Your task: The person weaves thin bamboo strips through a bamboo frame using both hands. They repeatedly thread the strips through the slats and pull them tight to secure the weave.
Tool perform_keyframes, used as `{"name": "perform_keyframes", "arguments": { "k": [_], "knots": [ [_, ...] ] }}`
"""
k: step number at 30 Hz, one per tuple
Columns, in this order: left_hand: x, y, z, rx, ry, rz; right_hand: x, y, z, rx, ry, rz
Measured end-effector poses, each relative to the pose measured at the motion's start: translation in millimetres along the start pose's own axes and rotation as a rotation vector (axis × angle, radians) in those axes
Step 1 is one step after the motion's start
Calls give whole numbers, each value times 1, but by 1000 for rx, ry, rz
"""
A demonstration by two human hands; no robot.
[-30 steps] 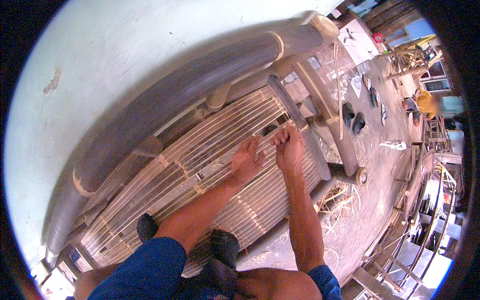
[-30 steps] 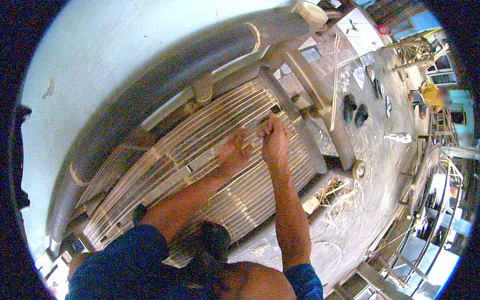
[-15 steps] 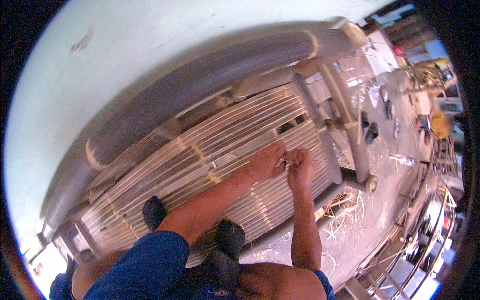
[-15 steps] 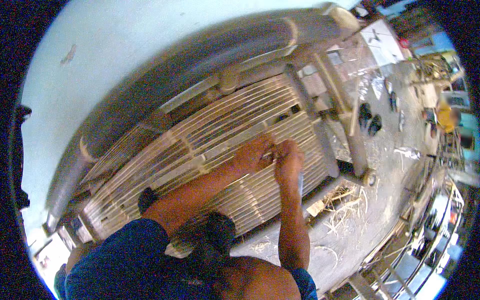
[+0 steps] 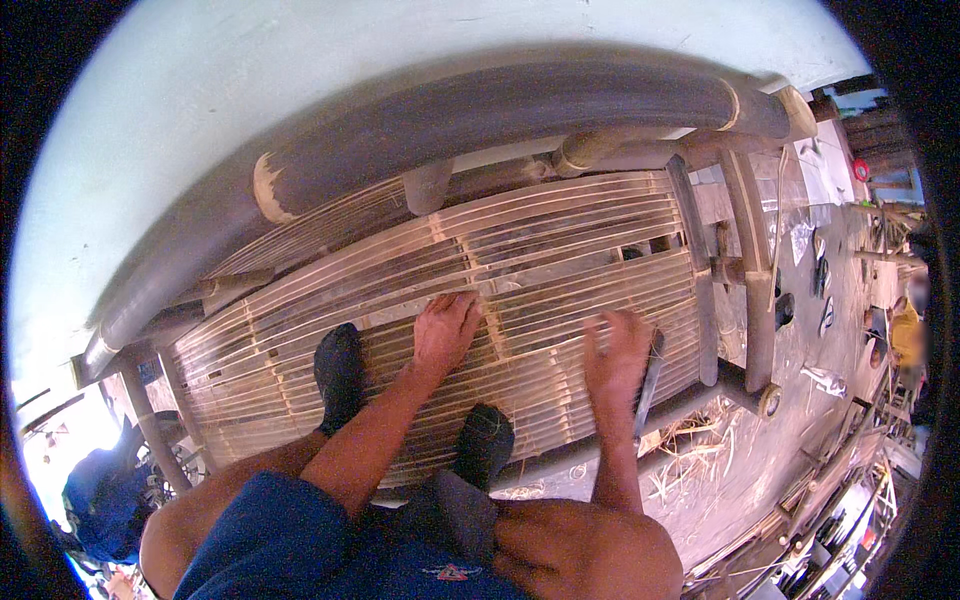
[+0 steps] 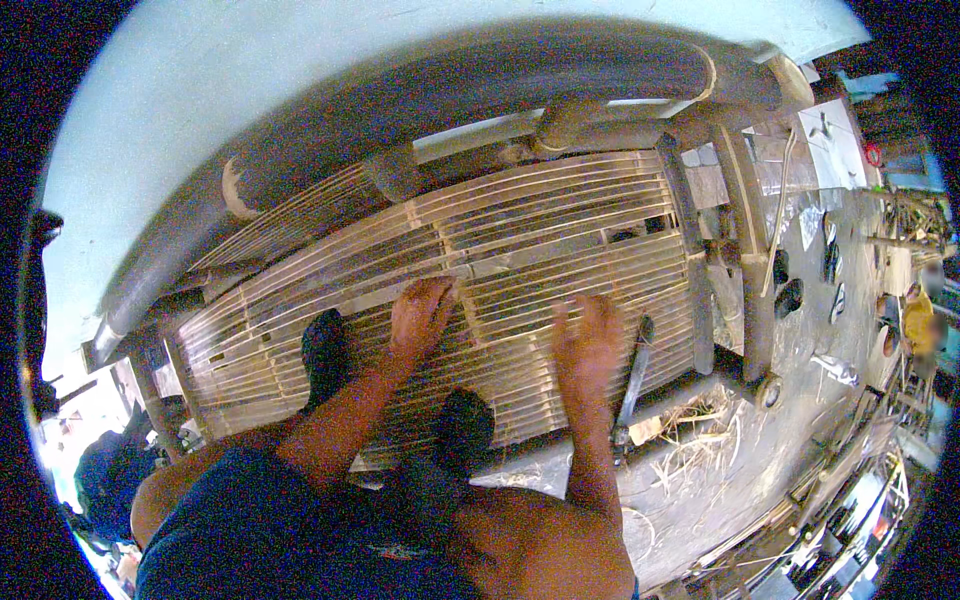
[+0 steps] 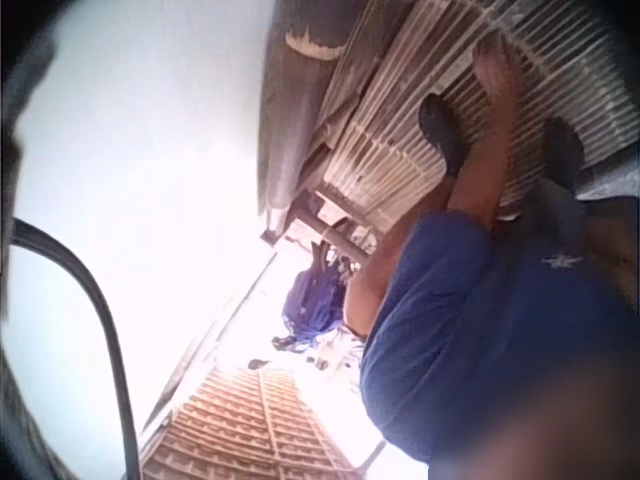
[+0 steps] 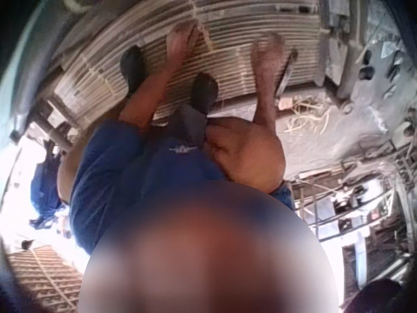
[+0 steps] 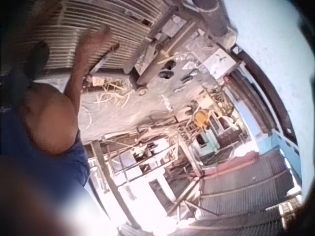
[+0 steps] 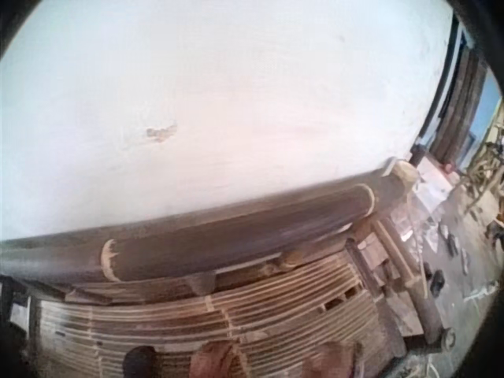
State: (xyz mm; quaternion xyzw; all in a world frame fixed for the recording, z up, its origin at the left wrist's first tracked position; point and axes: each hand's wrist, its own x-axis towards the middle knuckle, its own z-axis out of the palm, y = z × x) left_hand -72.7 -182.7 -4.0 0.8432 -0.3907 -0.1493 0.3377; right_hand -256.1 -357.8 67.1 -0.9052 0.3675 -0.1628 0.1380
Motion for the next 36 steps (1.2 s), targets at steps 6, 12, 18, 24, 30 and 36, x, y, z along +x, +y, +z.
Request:
{"name": "perform_keyframes", "arguments": {
  "k": [6,12,18,24,30,36],
  "knots": [
    [18,-3,-7,118,-365,-199,-14,-72,64,-111,-396,-243],
    [20,-1,-7,90,-361,-189,0,-56,69,477,-675,176],
    [25,14,10,240,-410,-286,109,-19,-27,1144,-425,441],
    [24,-4,24,63,-238,-310,206,-4,-90,537,188,40],
    [18,-24,19,-762,-91,-405,113,-42,-8,56,-175,-252],
    [34,-39,10,-408,-320,-132,57,-54,80,312,-848,47]
  ]
}}
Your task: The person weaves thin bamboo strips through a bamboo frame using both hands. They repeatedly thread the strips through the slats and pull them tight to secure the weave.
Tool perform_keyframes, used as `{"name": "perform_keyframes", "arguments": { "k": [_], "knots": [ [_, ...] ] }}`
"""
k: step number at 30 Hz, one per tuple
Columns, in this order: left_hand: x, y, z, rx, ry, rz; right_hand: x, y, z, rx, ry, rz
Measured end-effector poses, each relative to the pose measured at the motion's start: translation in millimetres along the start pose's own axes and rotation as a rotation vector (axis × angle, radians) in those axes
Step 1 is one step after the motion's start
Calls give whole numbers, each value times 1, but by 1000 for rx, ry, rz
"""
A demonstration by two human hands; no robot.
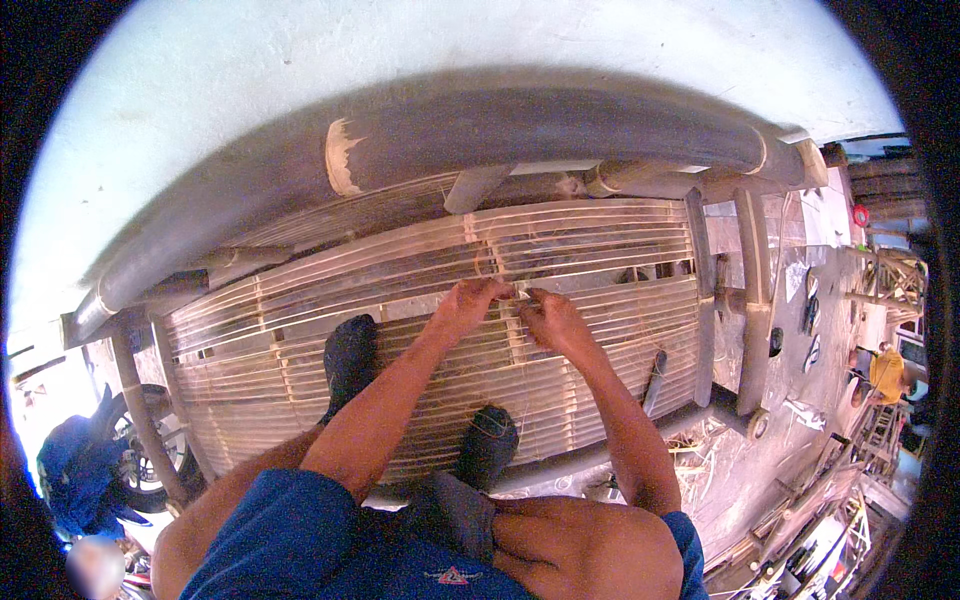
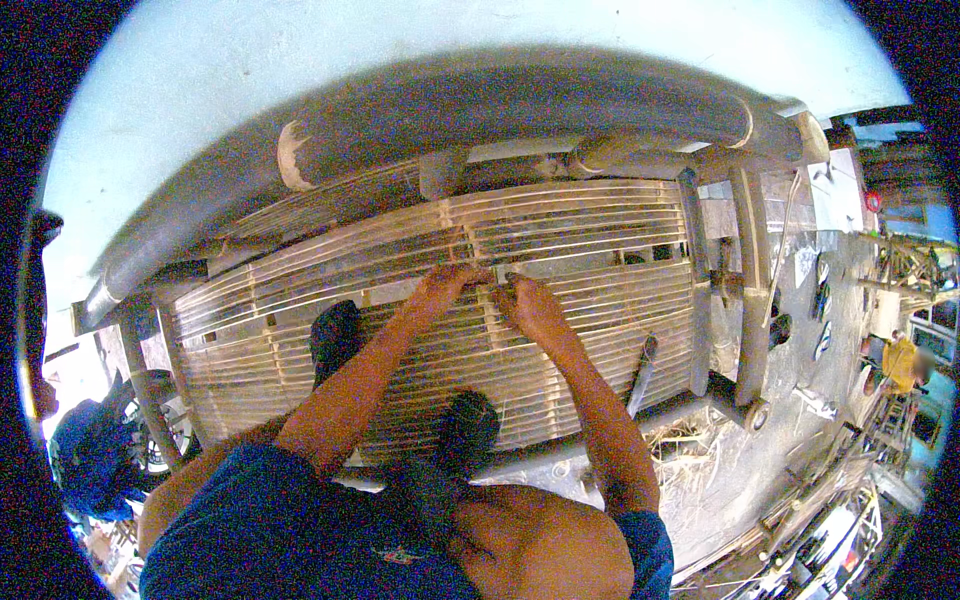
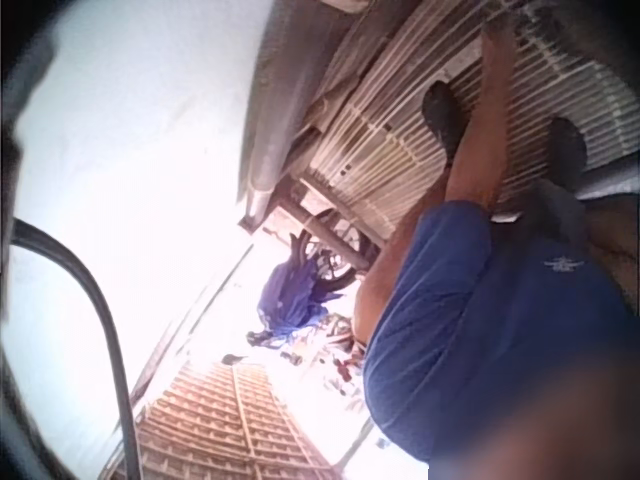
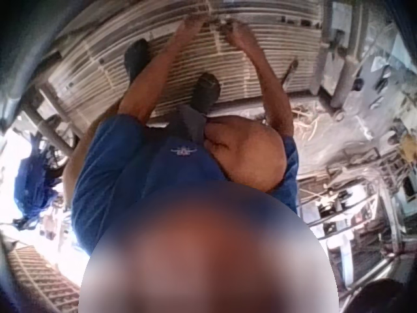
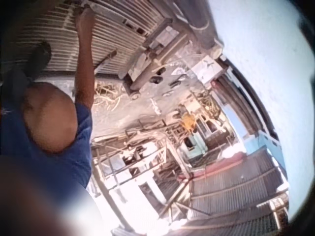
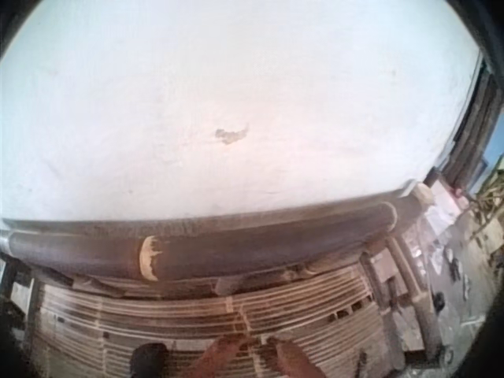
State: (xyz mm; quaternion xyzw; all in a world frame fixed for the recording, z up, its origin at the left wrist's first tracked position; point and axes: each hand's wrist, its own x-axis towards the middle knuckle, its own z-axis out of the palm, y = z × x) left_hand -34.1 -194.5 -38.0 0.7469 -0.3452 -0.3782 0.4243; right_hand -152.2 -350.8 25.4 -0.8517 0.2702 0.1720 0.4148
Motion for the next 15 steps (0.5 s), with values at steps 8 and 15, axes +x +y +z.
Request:
{"name": "perform_keyframes", "arguments": {
  "k": [8,15],
  "knots": [
    [24,18,19,454,-279,-459,31,2,7,465,-344,174],
    [30,5,19,276,-328,-233,42,9,4,578,-463,318]
  ]
}}
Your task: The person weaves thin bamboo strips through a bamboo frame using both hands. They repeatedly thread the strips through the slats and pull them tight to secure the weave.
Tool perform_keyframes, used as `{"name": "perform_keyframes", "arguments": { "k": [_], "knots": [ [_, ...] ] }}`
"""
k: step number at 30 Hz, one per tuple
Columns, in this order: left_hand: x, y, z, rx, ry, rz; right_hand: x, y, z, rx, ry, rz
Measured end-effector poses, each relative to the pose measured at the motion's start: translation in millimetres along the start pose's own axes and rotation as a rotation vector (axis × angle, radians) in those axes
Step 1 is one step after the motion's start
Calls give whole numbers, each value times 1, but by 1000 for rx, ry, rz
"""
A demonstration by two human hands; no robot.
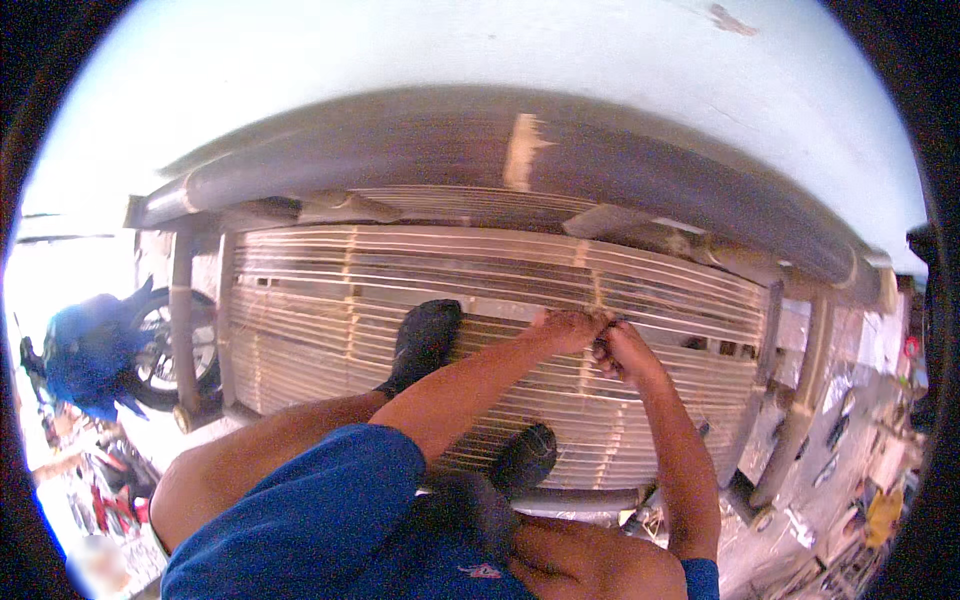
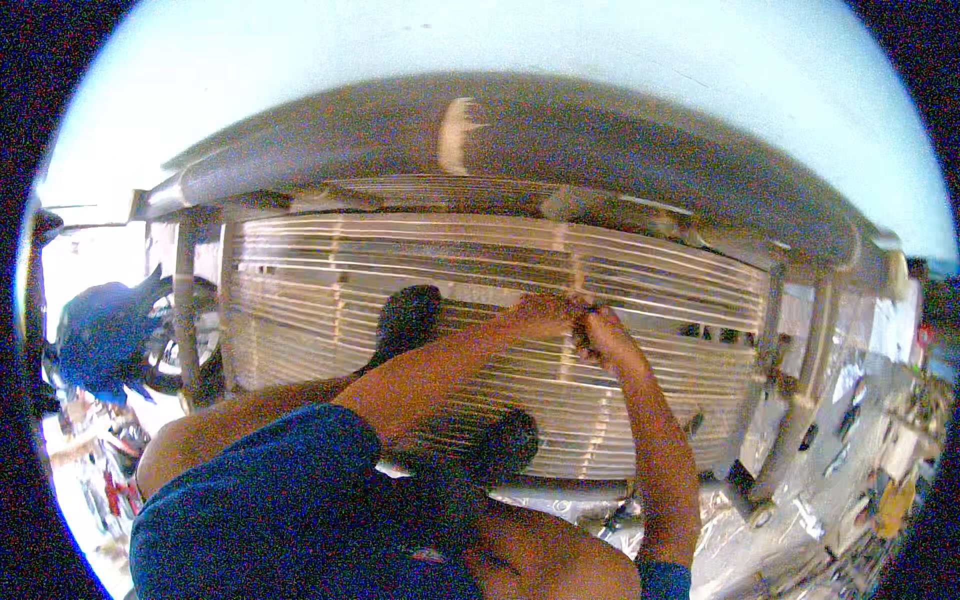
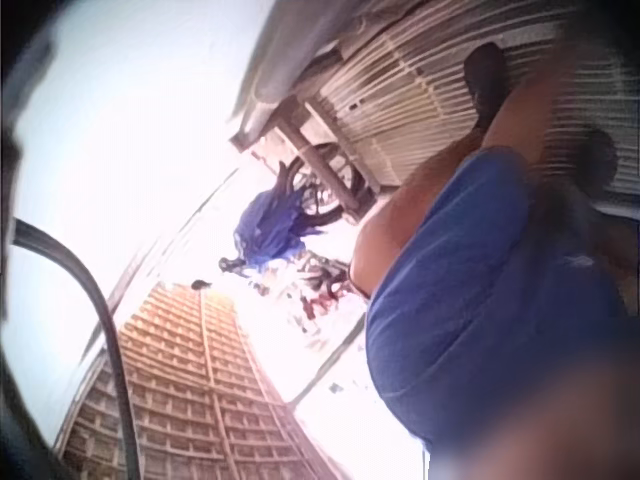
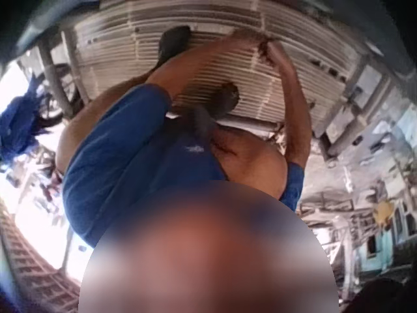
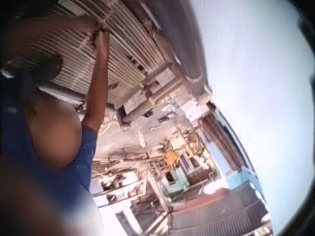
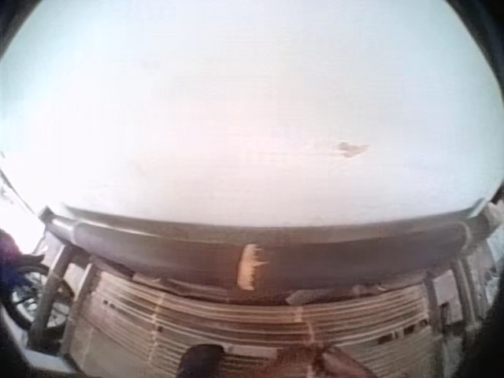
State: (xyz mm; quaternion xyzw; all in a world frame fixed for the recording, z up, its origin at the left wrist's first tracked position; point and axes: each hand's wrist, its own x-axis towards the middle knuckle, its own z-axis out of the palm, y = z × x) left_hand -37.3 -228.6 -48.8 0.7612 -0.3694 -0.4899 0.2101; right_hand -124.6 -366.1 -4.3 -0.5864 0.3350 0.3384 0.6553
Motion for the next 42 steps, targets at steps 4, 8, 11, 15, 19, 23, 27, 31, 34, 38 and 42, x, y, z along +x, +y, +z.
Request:
{"name": "perform_keyframes", "arguments": {
  "k": [4,8,11,15,19,23,27,31,34,38,42],
  "knots": [
    [5,-3,8,42,72,64,3,-6,-3,22,9,72],
    [-14,10,-2,169,61,0,-7,-20,-5,-404,-31,-24],
    [-40,25,-11,90,196,-72,-21,-26,-5,-1090,161,-245],
    [-54,32,-15,5,281,-86,-33,-20,-2,-1619,346,-384],
    [-56,30,-11,-19,328,-111,-42,-14,-4,-1666,432,-346],
    [-60,35,-16,-63,332,-136,-64,-27,-23,-1721,565,-254],
    [-52,46,-22,8,168,-276,-87,-28,-45,-1474,732,-270],
    [-53,42,-9,6,443,-165,-50,7,-33,-866,738,-546],
    [-58,33,-1,-78,514,-141,-12,40,-10,-417,601,-388],
    [-61,28,4,-165,606,-44,7,62,20,-311,637,-512],
    [-60,25,4,-128,635,53,-19,60,24,-165,462,-484]
  ]
}}
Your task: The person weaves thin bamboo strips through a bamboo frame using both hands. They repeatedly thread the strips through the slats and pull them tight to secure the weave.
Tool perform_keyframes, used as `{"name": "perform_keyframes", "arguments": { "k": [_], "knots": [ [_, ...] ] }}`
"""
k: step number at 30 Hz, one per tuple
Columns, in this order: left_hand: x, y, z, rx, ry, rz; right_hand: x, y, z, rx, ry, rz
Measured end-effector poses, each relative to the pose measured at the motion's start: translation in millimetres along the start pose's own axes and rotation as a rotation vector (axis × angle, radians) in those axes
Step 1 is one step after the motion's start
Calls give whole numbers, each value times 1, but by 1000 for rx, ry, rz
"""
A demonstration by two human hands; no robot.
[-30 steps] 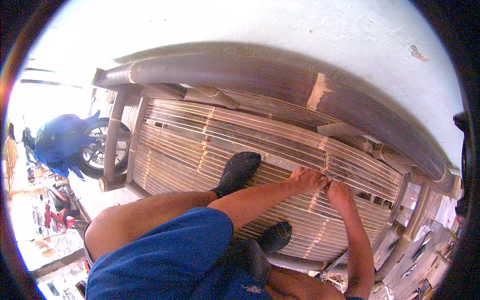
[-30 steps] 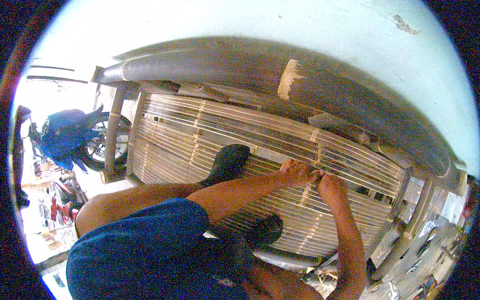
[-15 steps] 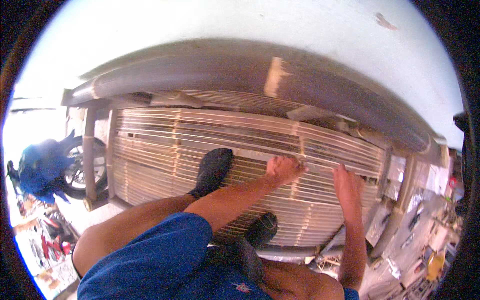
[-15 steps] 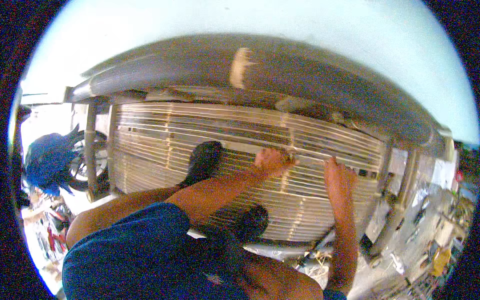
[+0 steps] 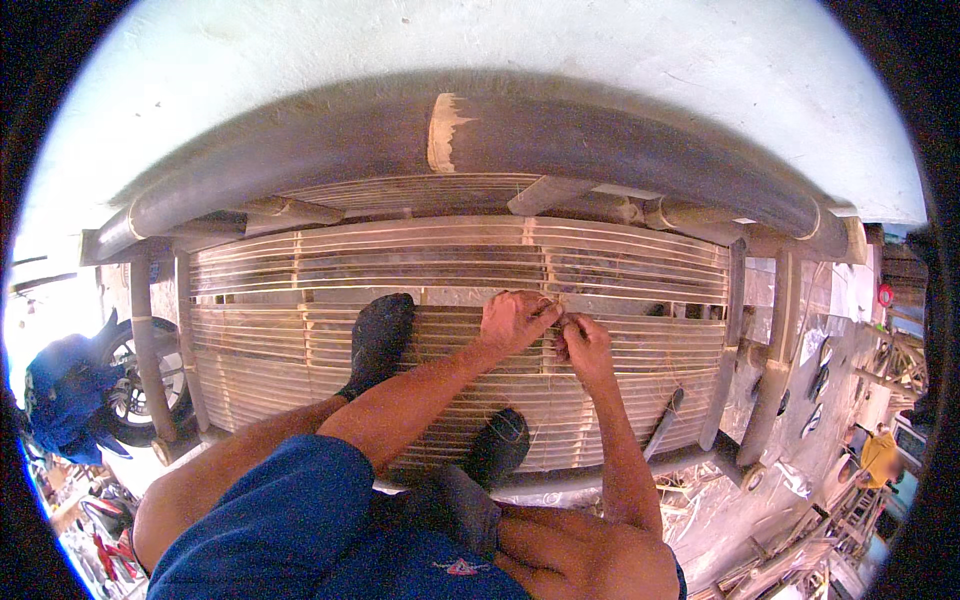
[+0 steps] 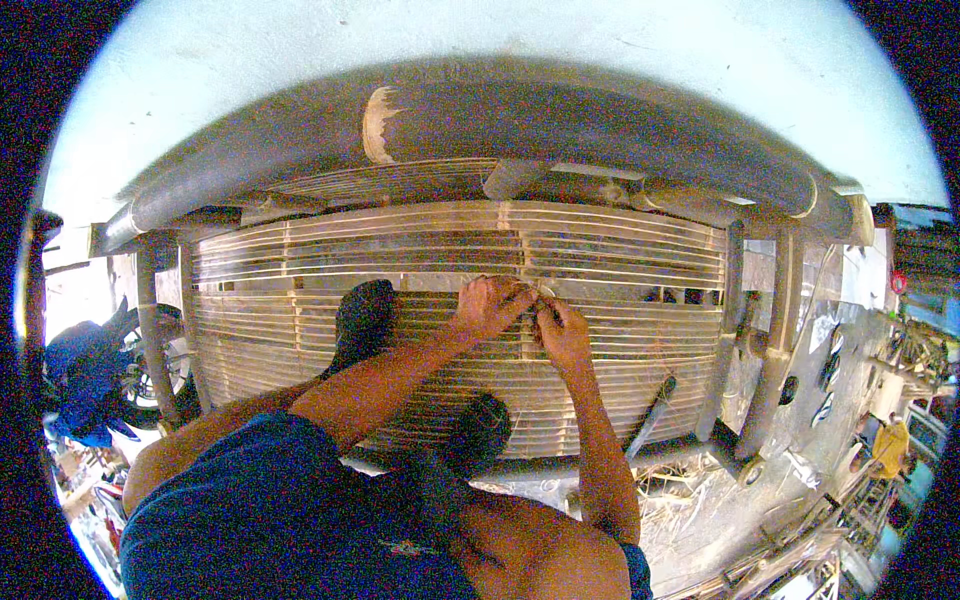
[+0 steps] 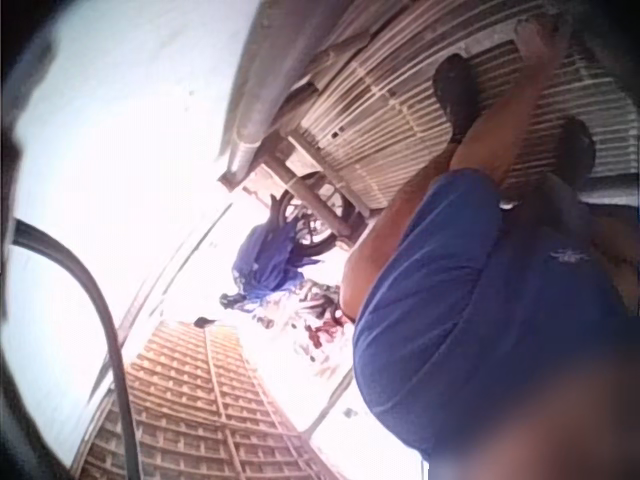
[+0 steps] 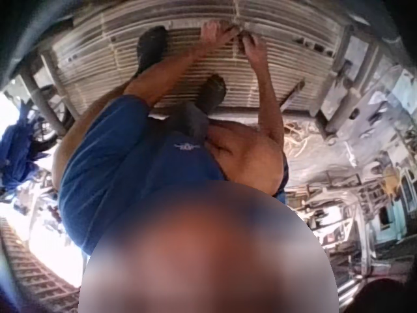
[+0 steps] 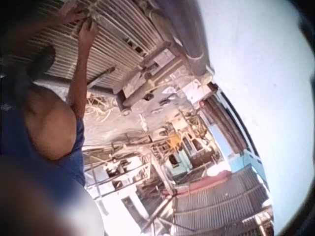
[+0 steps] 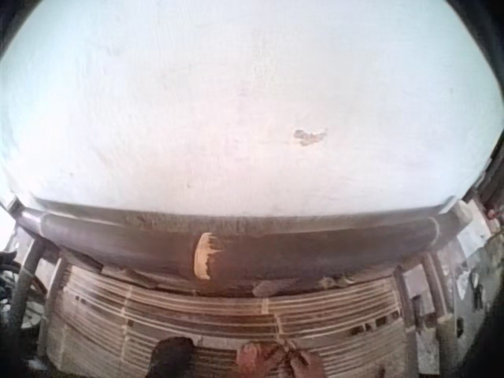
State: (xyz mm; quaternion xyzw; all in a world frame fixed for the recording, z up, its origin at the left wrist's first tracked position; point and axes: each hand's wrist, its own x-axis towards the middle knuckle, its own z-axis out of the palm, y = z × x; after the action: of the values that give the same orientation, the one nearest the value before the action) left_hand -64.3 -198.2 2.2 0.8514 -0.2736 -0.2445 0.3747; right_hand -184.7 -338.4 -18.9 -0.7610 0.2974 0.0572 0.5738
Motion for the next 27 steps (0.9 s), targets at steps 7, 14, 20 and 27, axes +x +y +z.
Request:
{"name": "perform_keyframes", "arguments": {
  "k": [7,14,20,27],
  "knots": [
    [3,-6,3,-92,-27,-57,3,-22,12,-822,193,-53],
    [2,-11,-2,-94,-39,24,-15,-56,-20,326,525,-130],
    [8,-6,4,249,-208,-44,-45,-116,-71,405,902,-431],
    [19,-4,1,329,-433,-11,-62,-146,-60,614,649,-378]
  ]
}}
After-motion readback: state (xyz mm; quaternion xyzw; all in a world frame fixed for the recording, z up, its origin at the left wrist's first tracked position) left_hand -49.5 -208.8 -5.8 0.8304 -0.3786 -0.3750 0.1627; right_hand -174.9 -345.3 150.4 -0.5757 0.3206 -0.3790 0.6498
